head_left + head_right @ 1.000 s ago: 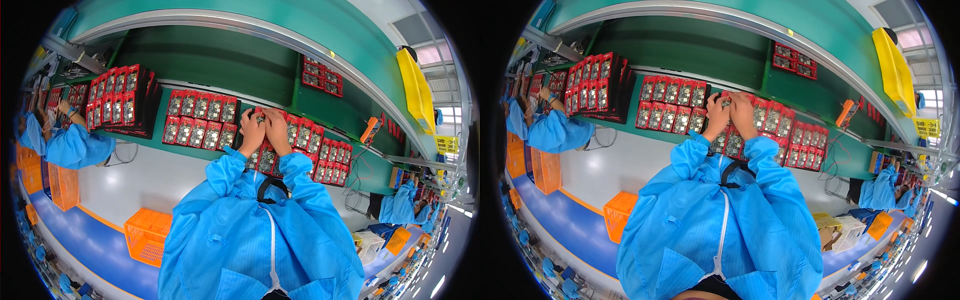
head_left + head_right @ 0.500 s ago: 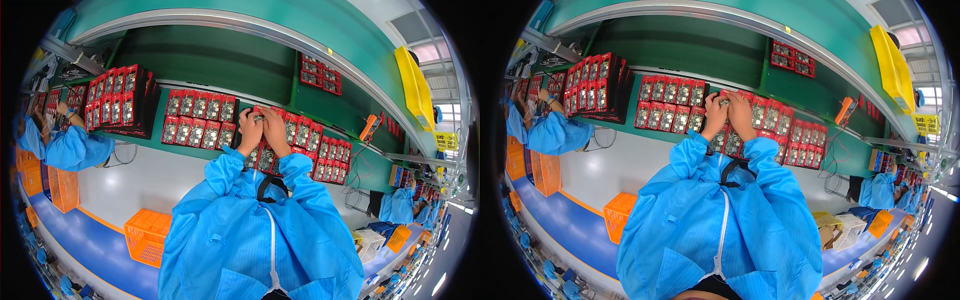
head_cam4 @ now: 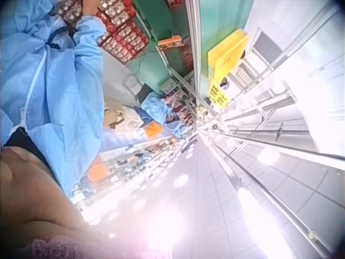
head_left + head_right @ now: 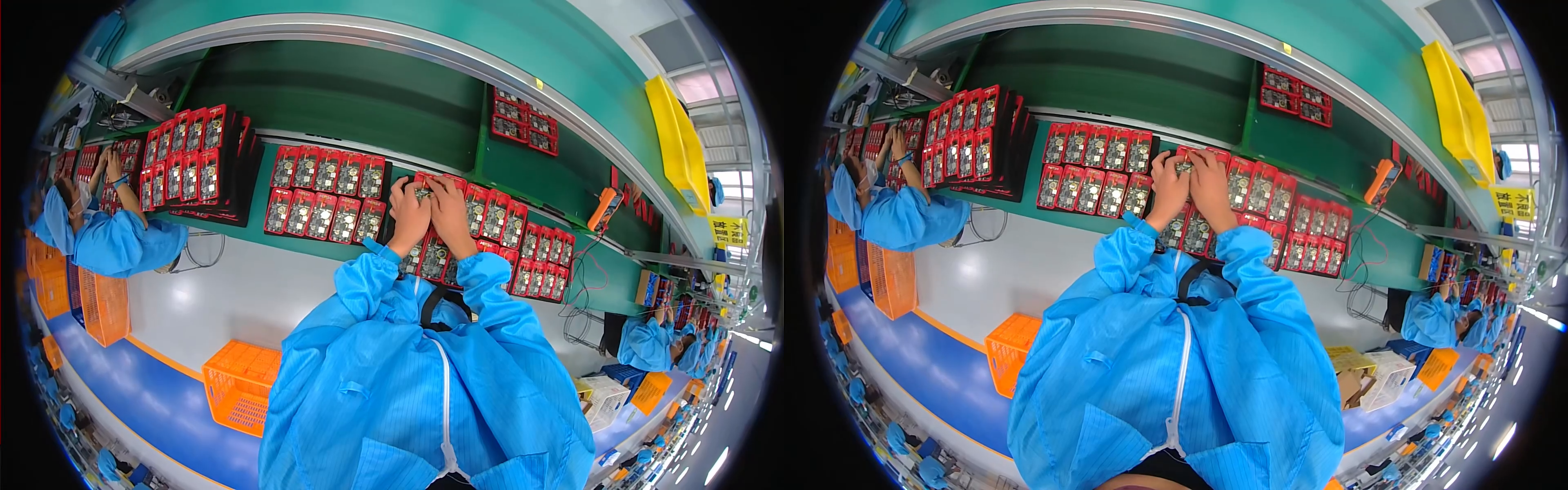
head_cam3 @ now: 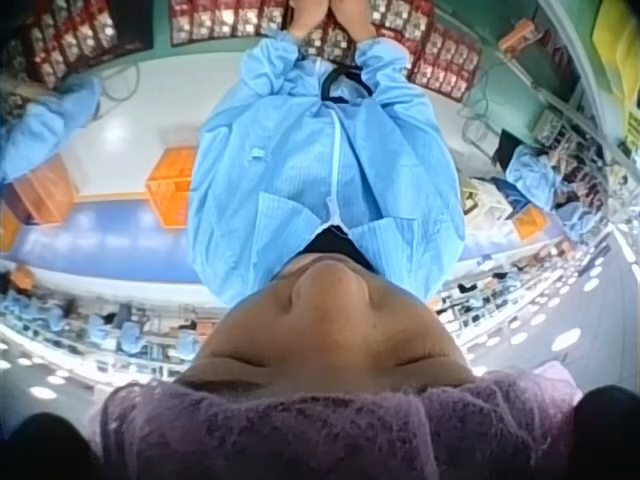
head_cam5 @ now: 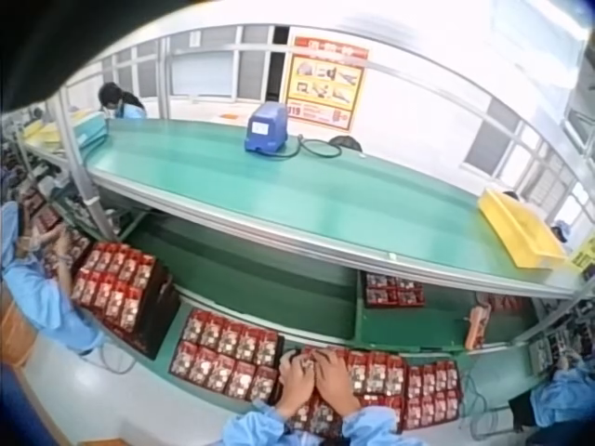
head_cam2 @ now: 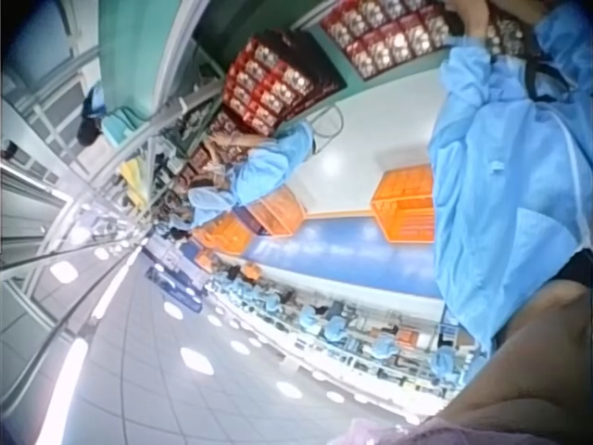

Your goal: The person assembles electronic components onto circuit boards by hand, taking components from red trays and placing them onto circuit boards on a conveyor belt.

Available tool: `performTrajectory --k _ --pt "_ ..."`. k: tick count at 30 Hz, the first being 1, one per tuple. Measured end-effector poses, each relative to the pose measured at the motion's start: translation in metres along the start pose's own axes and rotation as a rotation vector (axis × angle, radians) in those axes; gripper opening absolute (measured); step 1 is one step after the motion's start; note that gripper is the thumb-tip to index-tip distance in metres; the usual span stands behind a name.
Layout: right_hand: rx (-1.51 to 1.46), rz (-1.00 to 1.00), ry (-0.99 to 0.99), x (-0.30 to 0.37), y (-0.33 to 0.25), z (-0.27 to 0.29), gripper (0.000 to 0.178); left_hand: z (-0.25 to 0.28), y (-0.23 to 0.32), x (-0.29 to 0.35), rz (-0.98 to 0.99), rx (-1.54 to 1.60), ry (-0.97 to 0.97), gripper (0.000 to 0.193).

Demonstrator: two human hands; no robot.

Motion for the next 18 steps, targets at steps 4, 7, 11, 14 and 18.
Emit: performTrajectory --k 4,7,11,14,18 --pt "0.088 0.013 -0.017 0.001 0.001 0.001 0.036 0.003 0.010 0.001 -0.217 -0.153 0.003 0.048" --pt "0.151 0.070 0.013 0.005 0.001 0.006 0.037 0.005 0.009 0.004 -0.349 -0.323 -0.038 0.054" --pt "0.133 0.100 0.027 0.009 0.002 0.010 0.039 0.005 0.010 0.005 -0.392 -0.346 -0.045 0.055" --pt "0.150 0.093 0.045 0.009 0.002 0.009 0.039 0.004 0.012 0.005 -0.436 -0.379 -0.054 0.055" --pt "0.179 0.113 0.053 0.009 0.001 0.009 0.039 0.005 0.012 0.004 -0.441 -0.393 -0.058 0.055"
Point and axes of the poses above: each hand's wrist, its own x-axis away from the middle knuckle, its own z-axis out of the back of the hand, y = z × x, the point moved 4 cm from there along -x, towards the middle knuckle, and after that the axes turned 14 degrees about y, right-handed, at the moved point
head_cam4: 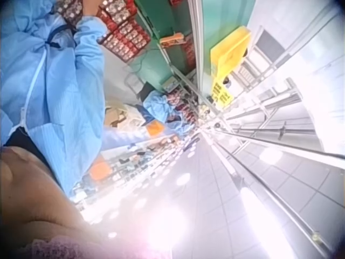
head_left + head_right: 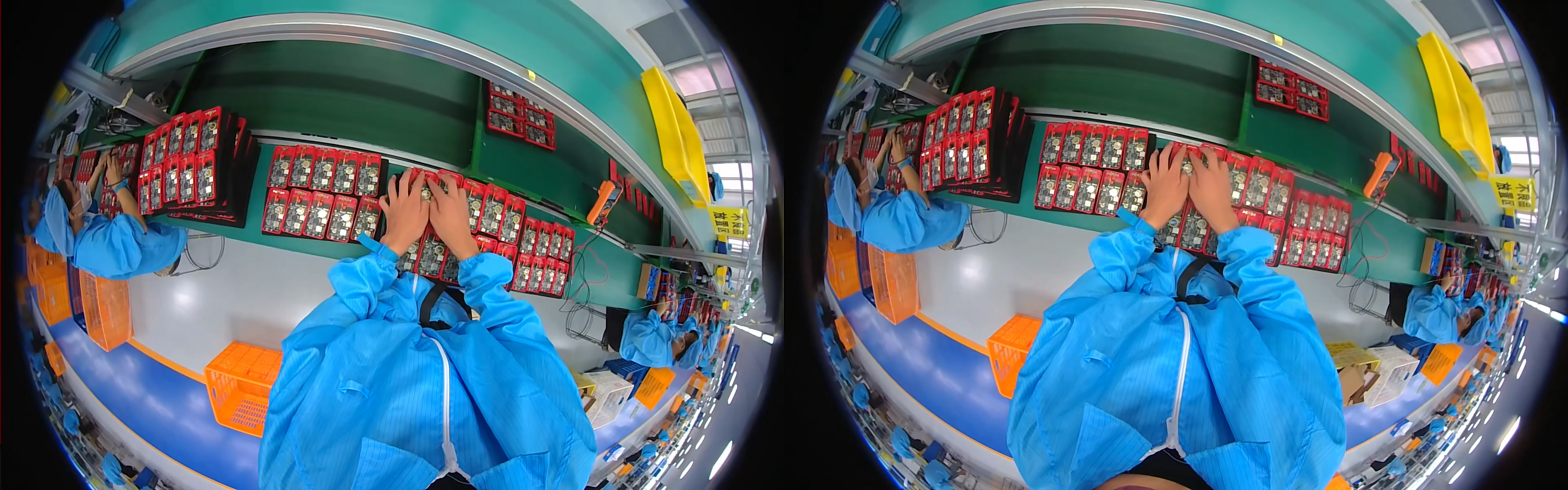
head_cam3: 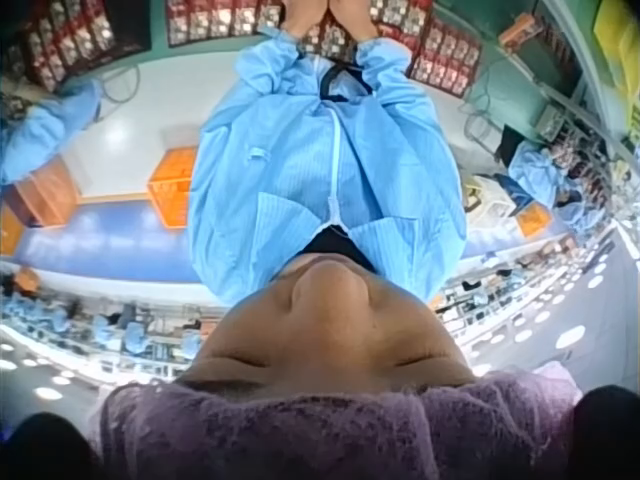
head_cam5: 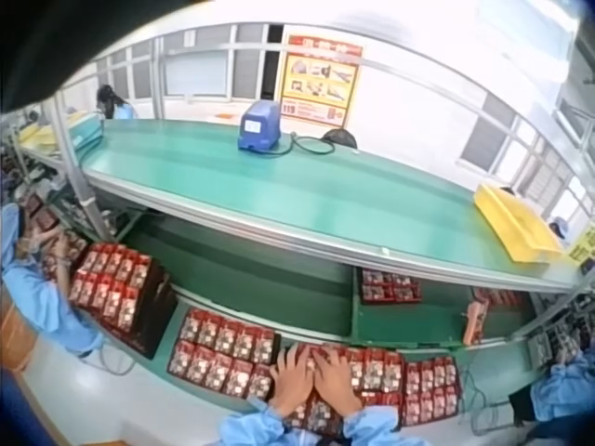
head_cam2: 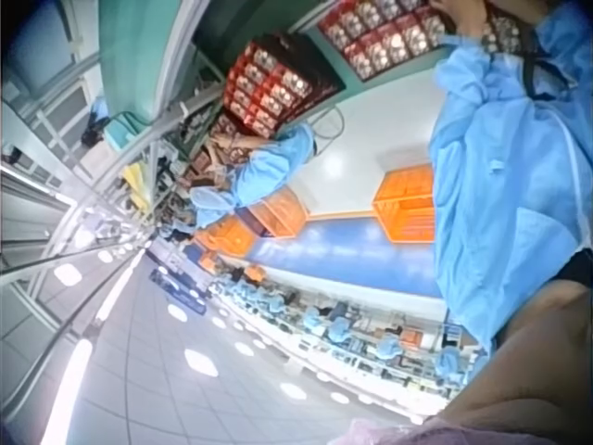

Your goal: The person assembles electronic components onto circuit boards by hand, taking components from red trays and placing them onto circuit boards on a conveyor belt.

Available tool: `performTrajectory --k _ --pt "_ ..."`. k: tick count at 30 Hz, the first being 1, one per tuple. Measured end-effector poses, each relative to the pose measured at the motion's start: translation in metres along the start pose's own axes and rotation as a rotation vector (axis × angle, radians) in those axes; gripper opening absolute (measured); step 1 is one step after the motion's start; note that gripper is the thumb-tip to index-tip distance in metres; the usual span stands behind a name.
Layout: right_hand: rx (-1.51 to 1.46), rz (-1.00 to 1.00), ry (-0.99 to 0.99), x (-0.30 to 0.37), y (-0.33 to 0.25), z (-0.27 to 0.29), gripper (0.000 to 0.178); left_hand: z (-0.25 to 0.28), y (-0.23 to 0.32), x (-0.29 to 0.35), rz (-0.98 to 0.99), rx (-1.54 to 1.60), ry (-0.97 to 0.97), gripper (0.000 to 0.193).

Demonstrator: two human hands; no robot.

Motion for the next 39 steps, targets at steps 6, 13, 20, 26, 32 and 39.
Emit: performTrajectory --k 6,13,20,26,32,39 --pt "0.043 0.033 -0.017 0.004 -0.005 0.001 0.041 -0.001 -0.002 0.004 -0.015 0.006 0.008 0.056" --pt "0.052 0.040 -0.002 0.005 -0.007 0.001 0.045 0.001 0.000 0.004 -0.029 -0.019 -0.022 0.057" --pt "0.048 0.048 -0.013 0.003 -0.004 0.001 0.046 0.001 0.001 0.003 -0.024 -0.009 -0.013 0.055" --pt "0.004 -0.012 -0.018 0.000 -0.005 0.003 0.050 -0.001 0.001 -0.001 -0.018 -0.031 0.005 0.054" --pt "0.015 -0.056 -0.114 -0.007 -0.006 -0.003 0.054 0.002 -0.005 0.002 0.018 0.068 0.029 0.052" --pt "-0.095 -0.024 -0.026 -0.004 -0.010 0.011 0.050 0.045 -0.023 0.036 0.011 0.068 0.041 0.044"
Point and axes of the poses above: each hand's wrist, its own x-axis away from the middle knuckle, its own z-axis out of the back of the hand, y = z × x, the point moved 4 cm from there along -x, towards the middle knuckle, and after that the axes turned 14 degrees about y, right-handed, at the moved point
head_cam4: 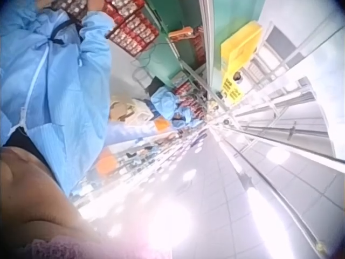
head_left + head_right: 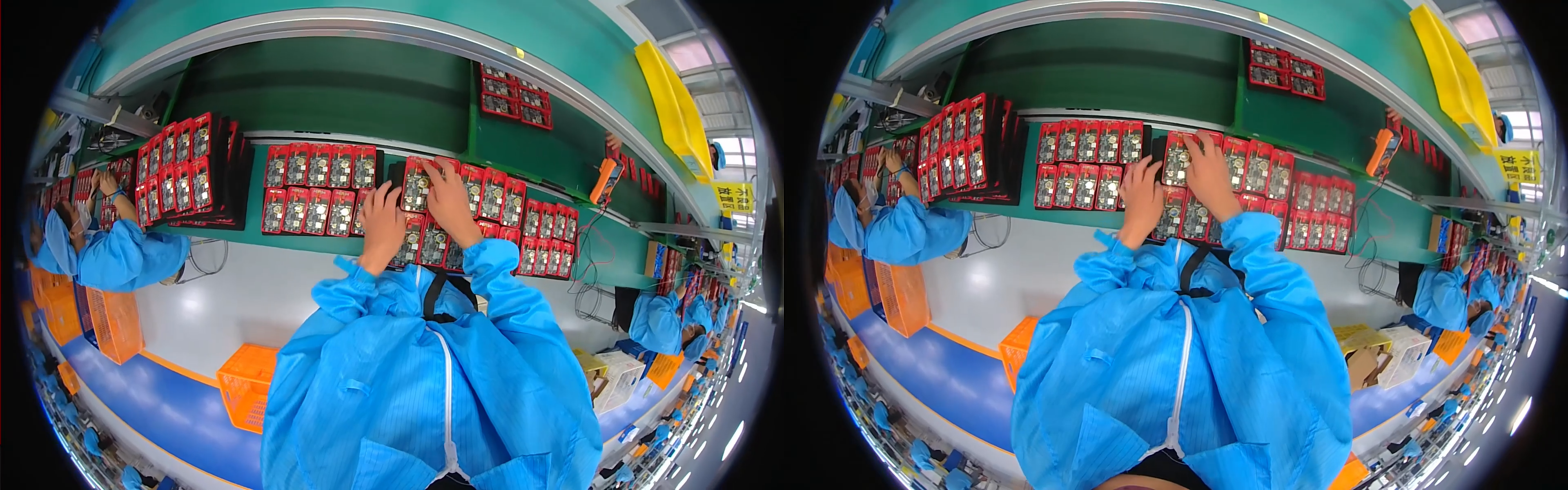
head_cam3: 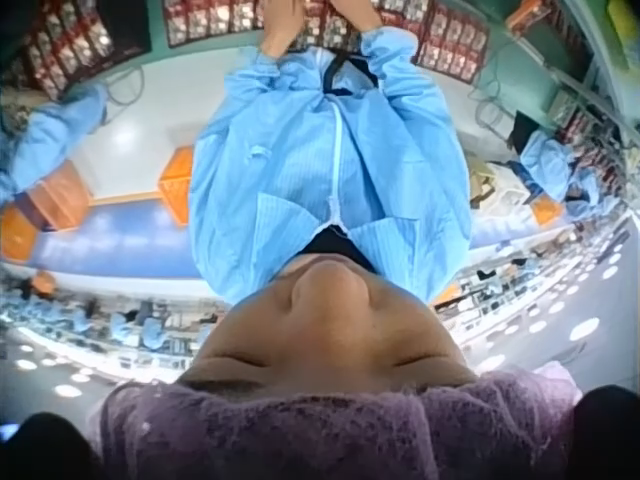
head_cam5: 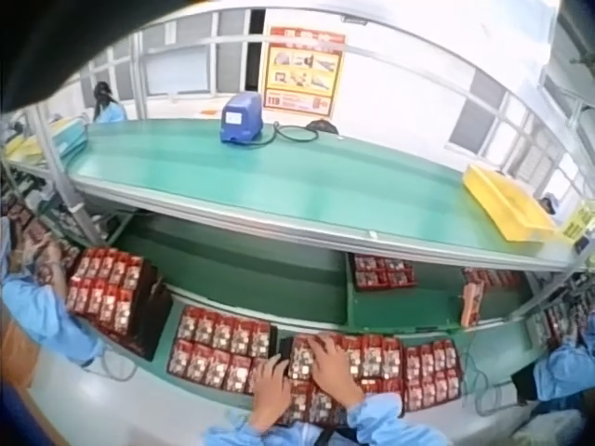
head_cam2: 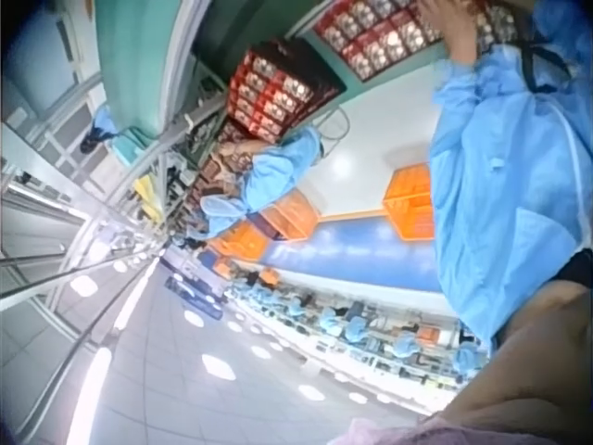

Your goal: The person assembles electronic components onto circuit boards by hand, taking components from red trays and placing them onto circuit boards on a conveyor belt.

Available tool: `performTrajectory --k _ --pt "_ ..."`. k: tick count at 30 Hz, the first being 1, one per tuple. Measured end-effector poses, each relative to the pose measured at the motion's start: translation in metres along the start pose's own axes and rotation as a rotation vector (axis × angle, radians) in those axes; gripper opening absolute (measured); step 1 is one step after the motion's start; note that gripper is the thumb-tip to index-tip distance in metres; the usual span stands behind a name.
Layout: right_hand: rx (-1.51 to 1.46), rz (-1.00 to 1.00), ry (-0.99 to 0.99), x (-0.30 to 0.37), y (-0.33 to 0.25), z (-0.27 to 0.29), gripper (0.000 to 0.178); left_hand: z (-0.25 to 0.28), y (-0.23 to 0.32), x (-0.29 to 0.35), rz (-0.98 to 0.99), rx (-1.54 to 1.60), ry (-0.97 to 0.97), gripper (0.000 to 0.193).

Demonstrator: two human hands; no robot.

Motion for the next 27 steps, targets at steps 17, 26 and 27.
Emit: performTrajectory --k 17,26,27 --pt "-0.061 -0.268 -0.092 0.091 -0.022 0.048 0.056 0.018 0.018 0.048 -0.278 -0.189 -0.267 0.062" --pt "0.034 -0.232 -0.125 0.096 -0.022 0.040 0.055 0.016 0.021 0.051 -0.341 -0.217 -0.306 0.062" --pt "0.068 -0.221 -0.125 0.097 -0.022 0.040 0.056 0.016 0.021 0.052 -0.340 -0.217 -0.308 0.062"
Point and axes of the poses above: each hand's wrist, its own x-axis away from the middle knuckle, its own z-axis out of the back of the hand, y = z × x, the point moved 4 cm from there along -x, towards the middle knuckle, and after that the axes turned 14 degrees about y, right-handed, at the moved point
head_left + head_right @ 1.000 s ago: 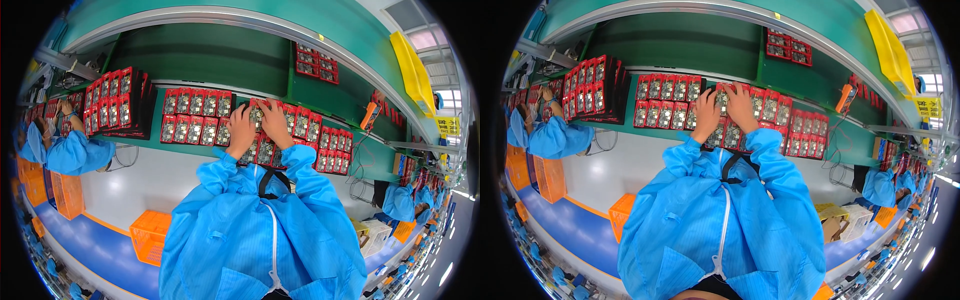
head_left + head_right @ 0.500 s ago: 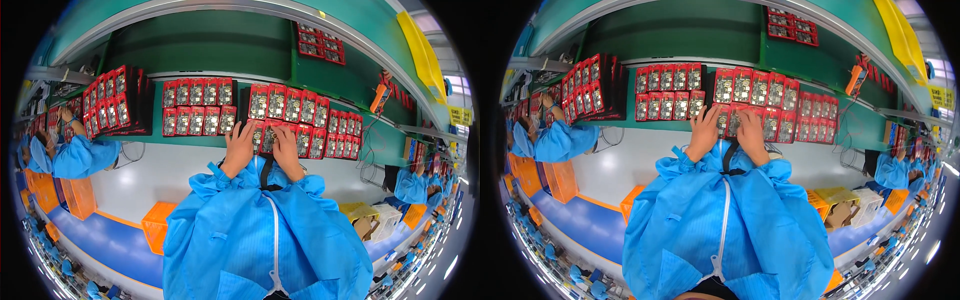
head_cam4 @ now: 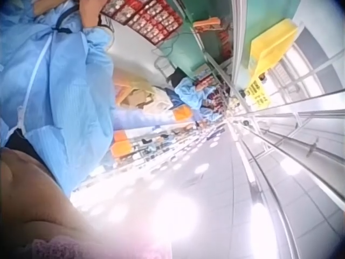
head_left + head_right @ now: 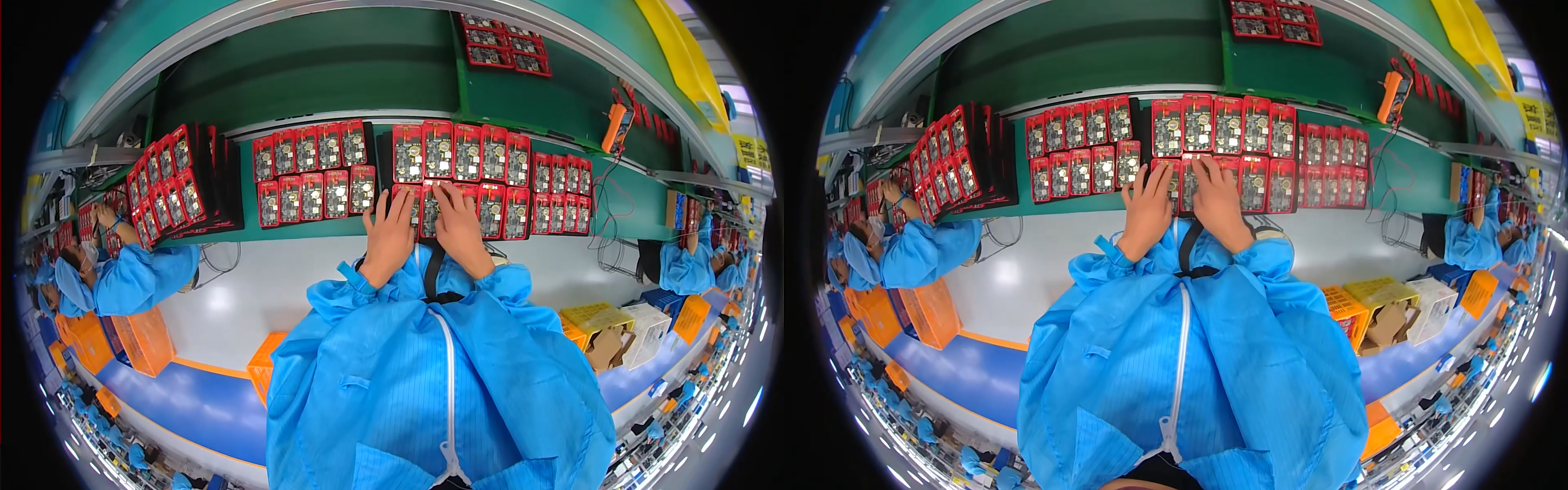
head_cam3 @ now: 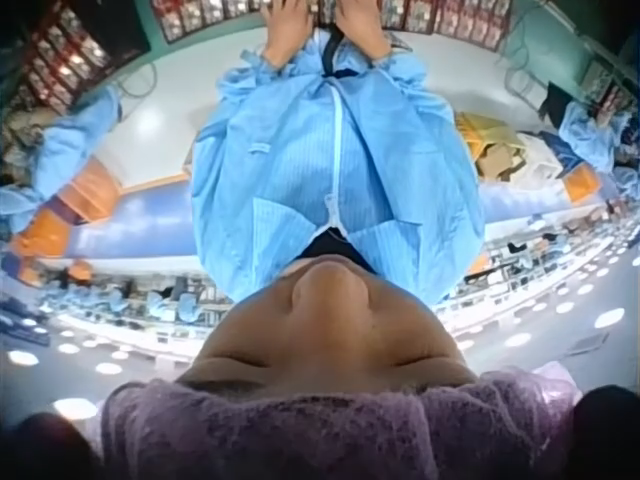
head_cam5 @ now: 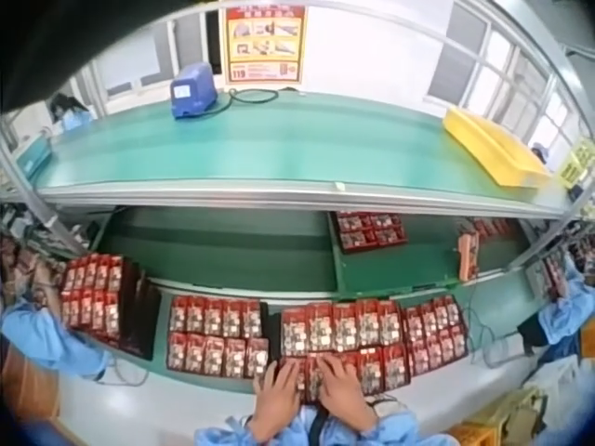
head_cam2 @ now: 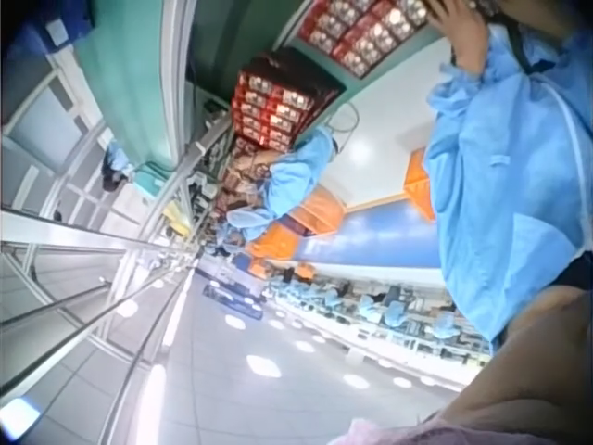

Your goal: The person assembles electronic components onto circuit boards by hand, taking components from red trays and placing them onto circuit boards on a conveyor belt.

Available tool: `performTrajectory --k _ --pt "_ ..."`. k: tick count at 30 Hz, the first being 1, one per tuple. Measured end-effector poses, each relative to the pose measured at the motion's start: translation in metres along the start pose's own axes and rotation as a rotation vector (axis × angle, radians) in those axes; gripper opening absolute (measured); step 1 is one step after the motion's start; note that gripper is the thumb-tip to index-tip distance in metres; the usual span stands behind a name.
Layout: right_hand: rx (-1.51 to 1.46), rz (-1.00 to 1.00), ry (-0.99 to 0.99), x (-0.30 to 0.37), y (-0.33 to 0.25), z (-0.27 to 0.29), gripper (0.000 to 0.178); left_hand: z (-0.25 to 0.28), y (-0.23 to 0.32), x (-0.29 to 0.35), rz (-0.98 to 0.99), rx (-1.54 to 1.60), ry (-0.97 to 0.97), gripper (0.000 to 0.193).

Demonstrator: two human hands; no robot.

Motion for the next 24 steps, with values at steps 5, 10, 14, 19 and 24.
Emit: performTrajectory --k 5,10,14,19,24 --pt "-0.073 -0.042 0.000 -0.004 -0.001 0.005 0.054 0.001 0.000 0.000 -0.009 0.002 -0.026 0.061" --pt "-0.190 -0.123 0.099 -0.002 0.013 0.021 0.046 -0.001 0.002 -0.001 0.011 -0.050 -0.033 0.062" --pt "-0.165 -0.177 0.120 0.004 0.030 0.033 0.044 -0.003 0.003 -0.001 0.010 -0.084 -0.049 0.063" --pt "-0.091 -0.159 0.164 0.010 0.044 0.039 0.045 -0.003 0.006 -0.003 -0.007 -0.100 -0.047 0.063" --pt "-0.084 -0.129 0.096 0.008 0.038 0.030 0.048 -0.002 0.008 -0.005 0.008 -0.078 -0.058 0.064"
Point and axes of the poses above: each hand's wrist, its own x-axis away from the middle knuckle, its own z-axis out of the back of the hand, y = z × x, the point moved 4 cm from there along -x, towards the middle knuckle, and after that the axes turned 14 degrees about y, right-handed, at the moved point
